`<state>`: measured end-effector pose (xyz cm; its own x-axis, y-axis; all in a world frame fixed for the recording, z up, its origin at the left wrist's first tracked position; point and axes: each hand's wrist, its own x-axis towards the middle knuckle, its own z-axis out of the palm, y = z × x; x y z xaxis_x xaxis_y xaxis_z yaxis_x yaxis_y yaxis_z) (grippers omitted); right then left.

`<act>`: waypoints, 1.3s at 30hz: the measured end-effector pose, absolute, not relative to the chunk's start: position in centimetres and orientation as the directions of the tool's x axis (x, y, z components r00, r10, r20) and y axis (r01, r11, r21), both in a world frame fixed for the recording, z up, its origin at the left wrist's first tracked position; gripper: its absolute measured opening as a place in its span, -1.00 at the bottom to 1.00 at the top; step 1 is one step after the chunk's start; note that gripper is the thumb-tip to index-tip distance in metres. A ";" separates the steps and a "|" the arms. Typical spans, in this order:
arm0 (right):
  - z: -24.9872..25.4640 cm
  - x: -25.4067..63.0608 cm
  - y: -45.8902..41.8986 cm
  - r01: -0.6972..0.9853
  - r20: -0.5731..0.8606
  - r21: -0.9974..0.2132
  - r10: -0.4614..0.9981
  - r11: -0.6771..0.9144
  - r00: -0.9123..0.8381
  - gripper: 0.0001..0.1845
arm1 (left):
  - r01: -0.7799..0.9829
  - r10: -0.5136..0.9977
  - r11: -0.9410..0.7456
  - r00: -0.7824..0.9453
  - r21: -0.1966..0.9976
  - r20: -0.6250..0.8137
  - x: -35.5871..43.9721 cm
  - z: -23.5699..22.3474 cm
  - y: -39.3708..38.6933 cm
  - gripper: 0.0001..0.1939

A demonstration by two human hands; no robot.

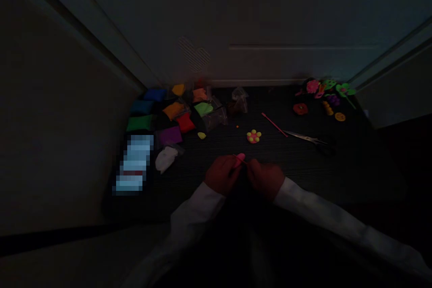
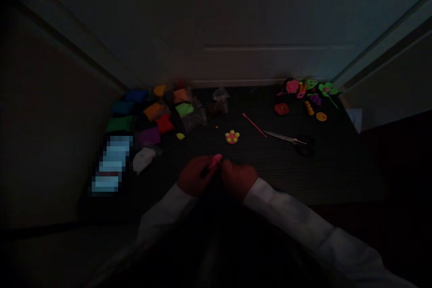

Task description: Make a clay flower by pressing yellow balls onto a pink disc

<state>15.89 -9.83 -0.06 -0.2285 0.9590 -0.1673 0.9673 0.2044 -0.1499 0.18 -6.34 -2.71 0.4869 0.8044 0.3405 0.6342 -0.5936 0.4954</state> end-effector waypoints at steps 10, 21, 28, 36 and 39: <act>1.3 14.9 -9.1 0.967 -0.288 -0.110 0.924 0.229 -0.251 -0.69 | 0.606 0.774 -0.632 0.528 0.483 0.349 0.5 -2.6 -6.0 -0.94; 1.2 15.1 -9.5 0.975 -0.304 -0.058 0.926 0.217 -0.224 -0.67 | 0.623 0.783 -0.621 0.527 0.477 0.330 0.6 -2.5 -5.9 -0.94; 0.3 16.4 -10.4 0.969 -0.232 -0.078 0.941 0.234 -0.246 -0.74 | 0.673 0.828 -0.558 0.411 0.486 0.382 0.2 -2.2 -6.1 -0.86; -0.4 18.3 -11.8 0.940 -0.071 -0.175 0.949 0.292 -0.308 -0.69 | 0.769 0.850 -0.444 0.200 0.460 0.487 -1.5 -3.1 -3.8 -0.79; -0.3 20.3 -12.0 0.943 0.010 -0.199 0.963 0.266 -0.270 -0.67 | 0.772 0.837 -0.481 0.263 0.415 0.479 -2.0 -3.1 -2.9 -0.79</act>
